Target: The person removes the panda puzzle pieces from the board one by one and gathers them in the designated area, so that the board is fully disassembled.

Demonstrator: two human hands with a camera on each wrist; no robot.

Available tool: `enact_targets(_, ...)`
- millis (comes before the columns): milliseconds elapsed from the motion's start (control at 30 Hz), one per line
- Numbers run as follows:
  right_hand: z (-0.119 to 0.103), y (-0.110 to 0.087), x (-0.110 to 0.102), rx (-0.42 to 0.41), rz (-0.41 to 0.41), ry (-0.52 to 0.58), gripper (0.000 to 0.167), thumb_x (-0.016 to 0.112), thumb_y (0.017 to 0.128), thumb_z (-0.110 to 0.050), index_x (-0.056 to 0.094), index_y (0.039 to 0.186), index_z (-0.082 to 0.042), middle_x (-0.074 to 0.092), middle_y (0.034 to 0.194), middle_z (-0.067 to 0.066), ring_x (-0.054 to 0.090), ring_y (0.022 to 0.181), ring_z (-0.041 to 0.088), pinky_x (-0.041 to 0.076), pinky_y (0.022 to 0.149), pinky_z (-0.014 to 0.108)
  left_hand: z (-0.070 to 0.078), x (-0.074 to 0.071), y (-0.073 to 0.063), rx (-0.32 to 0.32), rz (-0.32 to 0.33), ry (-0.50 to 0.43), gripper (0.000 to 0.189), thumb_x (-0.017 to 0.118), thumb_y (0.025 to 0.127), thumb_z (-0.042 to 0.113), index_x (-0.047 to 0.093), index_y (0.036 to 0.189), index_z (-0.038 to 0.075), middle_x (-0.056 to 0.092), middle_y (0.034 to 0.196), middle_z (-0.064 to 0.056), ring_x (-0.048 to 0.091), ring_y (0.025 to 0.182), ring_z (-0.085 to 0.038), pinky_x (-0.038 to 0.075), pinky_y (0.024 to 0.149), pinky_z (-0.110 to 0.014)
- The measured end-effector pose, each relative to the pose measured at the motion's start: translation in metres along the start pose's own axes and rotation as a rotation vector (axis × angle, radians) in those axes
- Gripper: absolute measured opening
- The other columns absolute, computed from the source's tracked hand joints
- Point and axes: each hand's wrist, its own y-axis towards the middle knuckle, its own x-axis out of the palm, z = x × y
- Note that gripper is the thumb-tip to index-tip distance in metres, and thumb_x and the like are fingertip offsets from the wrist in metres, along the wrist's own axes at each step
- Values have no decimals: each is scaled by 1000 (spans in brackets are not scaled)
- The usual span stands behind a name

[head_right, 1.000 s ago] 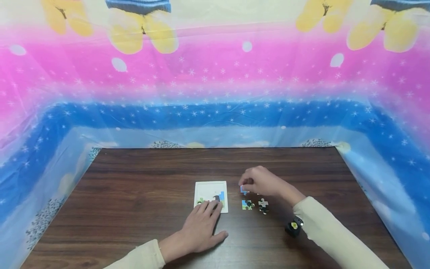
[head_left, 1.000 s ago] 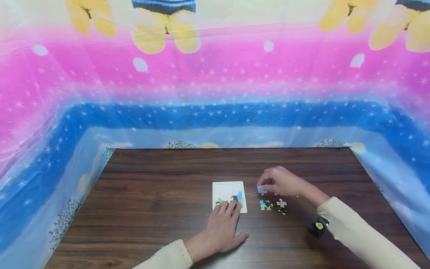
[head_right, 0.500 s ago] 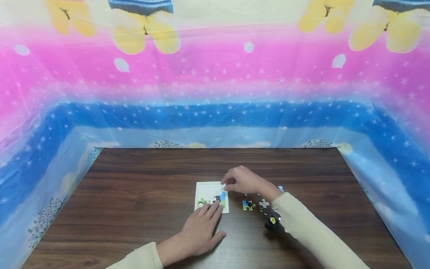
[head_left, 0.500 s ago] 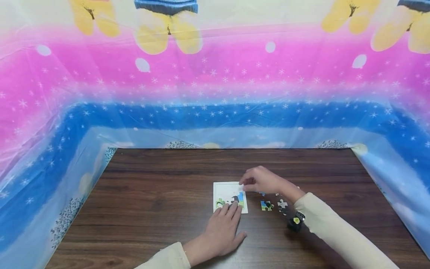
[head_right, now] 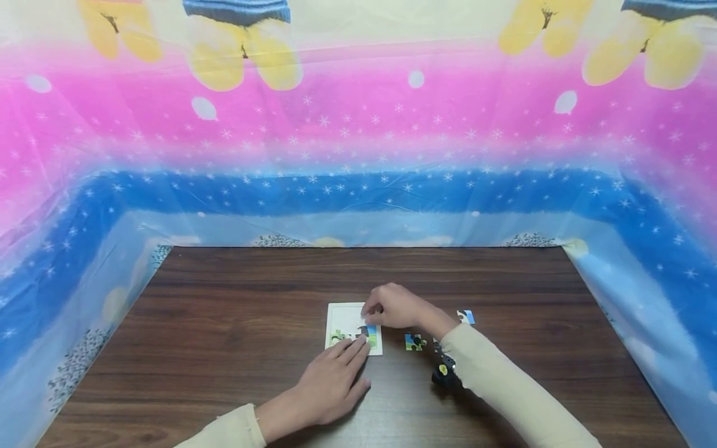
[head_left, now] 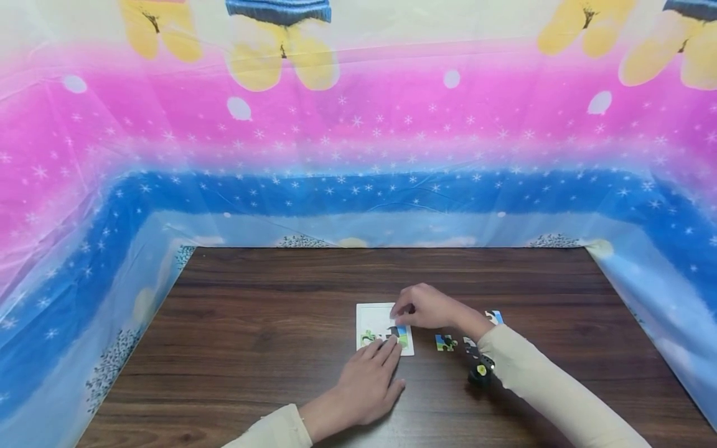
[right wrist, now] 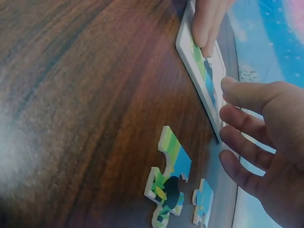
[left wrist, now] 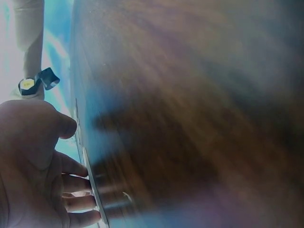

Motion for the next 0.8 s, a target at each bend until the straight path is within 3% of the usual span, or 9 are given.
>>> enact_targets(300,-3,-1,3,-12,-28,-56,14,74,96,-23,81,107,-17,70,99,-7,61,86,3,53,76,27,-2,1,0,13,6,0,62,38,108,46,42,156,8,39,163,-7,38,148,-25,35,118,-39)
enact_targets(600,-4,1,3,28,-17,86,6,72,98,-24,73,93,-20,67,86,-17,62,79,0,54,72,25,-2,0,2,-3,-30,-42,64,39,107,49,43,156,9,38,163,-6,38,149,-25,36,118,-40)
enact_targets(800,-8,0,0,52,-39,126,3,73,96,-17,75,99,-17,68,84,-16,64,77,0,55,71,24,-2,-1,3,-6,-29,-30,65,41,106,51,43,156,10,39,163,-6,38,148,-25,37,117,-39)
